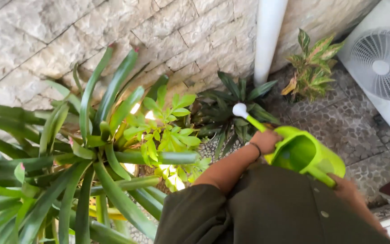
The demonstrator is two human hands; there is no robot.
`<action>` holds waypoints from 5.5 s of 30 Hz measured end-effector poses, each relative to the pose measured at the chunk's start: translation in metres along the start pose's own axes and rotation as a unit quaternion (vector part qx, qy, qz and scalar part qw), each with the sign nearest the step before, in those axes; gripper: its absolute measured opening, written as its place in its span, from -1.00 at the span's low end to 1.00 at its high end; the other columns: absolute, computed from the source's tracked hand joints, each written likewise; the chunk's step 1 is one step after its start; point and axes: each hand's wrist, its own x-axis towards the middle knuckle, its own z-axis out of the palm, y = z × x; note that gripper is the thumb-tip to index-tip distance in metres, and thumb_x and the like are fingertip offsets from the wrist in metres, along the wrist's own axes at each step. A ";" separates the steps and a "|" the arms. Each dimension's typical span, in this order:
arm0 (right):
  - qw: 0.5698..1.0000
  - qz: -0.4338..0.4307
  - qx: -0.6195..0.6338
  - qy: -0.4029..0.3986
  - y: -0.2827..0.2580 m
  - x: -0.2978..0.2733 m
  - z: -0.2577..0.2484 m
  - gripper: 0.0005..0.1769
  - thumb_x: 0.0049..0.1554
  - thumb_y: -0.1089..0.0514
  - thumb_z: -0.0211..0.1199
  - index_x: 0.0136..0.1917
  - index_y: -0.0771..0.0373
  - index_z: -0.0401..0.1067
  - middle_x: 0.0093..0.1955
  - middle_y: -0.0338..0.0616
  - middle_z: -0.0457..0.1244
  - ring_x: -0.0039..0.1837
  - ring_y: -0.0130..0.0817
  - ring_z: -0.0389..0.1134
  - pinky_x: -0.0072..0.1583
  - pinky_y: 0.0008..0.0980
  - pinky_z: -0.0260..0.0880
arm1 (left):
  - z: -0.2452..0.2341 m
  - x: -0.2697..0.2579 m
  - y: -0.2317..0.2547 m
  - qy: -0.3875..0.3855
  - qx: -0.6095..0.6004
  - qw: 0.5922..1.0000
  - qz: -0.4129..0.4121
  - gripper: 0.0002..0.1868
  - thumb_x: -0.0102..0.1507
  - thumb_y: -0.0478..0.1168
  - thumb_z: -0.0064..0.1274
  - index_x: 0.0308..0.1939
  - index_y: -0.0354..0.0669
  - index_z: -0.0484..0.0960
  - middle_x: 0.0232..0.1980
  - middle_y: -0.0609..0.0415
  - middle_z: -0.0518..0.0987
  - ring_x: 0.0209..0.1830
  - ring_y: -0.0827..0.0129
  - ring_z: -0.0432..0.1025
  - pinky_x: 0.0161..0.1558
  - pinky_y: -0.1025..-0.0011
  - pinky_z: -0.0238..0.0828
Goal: Watering various potted plants in an outdoor garden area using a green watering can.
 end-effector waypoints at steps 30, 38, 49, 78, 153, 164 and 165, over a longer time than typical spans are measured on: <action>0.955 0.147 0.234 -0.110 0.076 0.099 -0.359 -0.29 0.08 0.28 0.19 0.52 0.07 0.38 0.43 0.10 0.31 0.41 0.03 0.33 0.36 -0.09 0.27 | -0.083 0.308 0.069 0.065 -0.048 0.996 0.043 -0.53 0.31 -0.30 -0.13 0.29 0.16 0.49 0.20 0.09 0.56 0.30 0.06 0.35 -0.07 -0.16 0.51; 0.961 0.189 0.173 -0.103 0.151 0.106 -0.368 -0.30 0.12 0.42 0.15 0.53 0.16 0.37 0.43 0.19 0.29 0.40 0.08 0.33 0.45 -0.20 0.20 | -0.078 0.362 0.111 -0.042 -0.104 0.993 0.032 -0.39 0.33 -0.37 -0.22 0.46 0.16 0.33 0.47 0.03 0.39 0.48 0.00 0.23 0.06 -0.16 0.49; 0.974 -0.182 -0.013 -0.132 0.148 0.268 -0.308 -0.14 -0.15 0.05 0.40 0.47 -0.08 0.41 0.38 -0.15 0.38 0.41 -0.11 0.38 0.34 -0.27 0.35 | -0.069 0.228 0.040 0.037 -0.168 0.968 -0.182 -0.44 0.29 -0.38 -0.21 0.36 0.13 0.42 0.28 0.00 0.50 0.31 0.04 0.34 -0.07 -0.07 0.58; 0.943 -0.227 0.129 -0.208 -0.004 0.265 -0.245 -0.14 0.01 -0.15 0.25 0.53 0.17 0.32 0.47 -0.01 0.26 0.41 -0.03 0.34 0.41 -0.05 0.29 | -0.044 0.076 -0.035 0.090 -0.190 0.946 -0.248 -0.42 0.25 -0.39 -0.23 0.33 0.15 0.44 0.27 0.08 0.49 0.38 0.09 0.27 -0.13 -0.01 0.52; 0.932 -0.277 0.204 -0.116 0.052 0.241 -0.284 -0.42 0.21 0.09 0.13 0.50 -0.09 0.39 0.37 -0.27 0.37 0.29 -0.26 0.43 0.40 -0.21 0.38 | -0.034 0.157 0.011 0.087 -0.114 0.948 -0.283 -0.53 0.31 -0.22 -0.06 0.28 0.36 0.46 0.34 0.37 0.45 0.57 0.32 0.13 0.24 0.15 0.57; 0.984 0.026 0.066 0.165 0.107 0.160 -0.423 -0.47 0.32 -0.22 0.37 0.05 0.35 0.61 -0.42 -0.17 0.18 -0.32 -0.37 0.14 -0.18 -0.27 0.20 | -0.072 0.182 0.043 -0.059 -0.209 0.936 -0.278 -0.29 0.29 0.03 -0.01 0.54 0.32 0.22 0.53 0.06 0.31 0.41 0.07 0.32 0.17 0.07 0.43; 0.974 0.003 0.096 0.206 0.118 0.159 -0.428 -0.62 0.39 -0.10 0.45 0.09 0.29 0.63 -0.31 -0.23 0.28 -0.27 -0.42 0.22 -0.15 -0.34 0.25 | -0.057 0.178 0.035 -0.085 -0.215 0.921 -0.313 -0.34 0.26 0.04 -0.01 0.49 0.29 0.36 0.47 0.05 0.40 0.37 0.11 0.37 0.19 0.10 0.43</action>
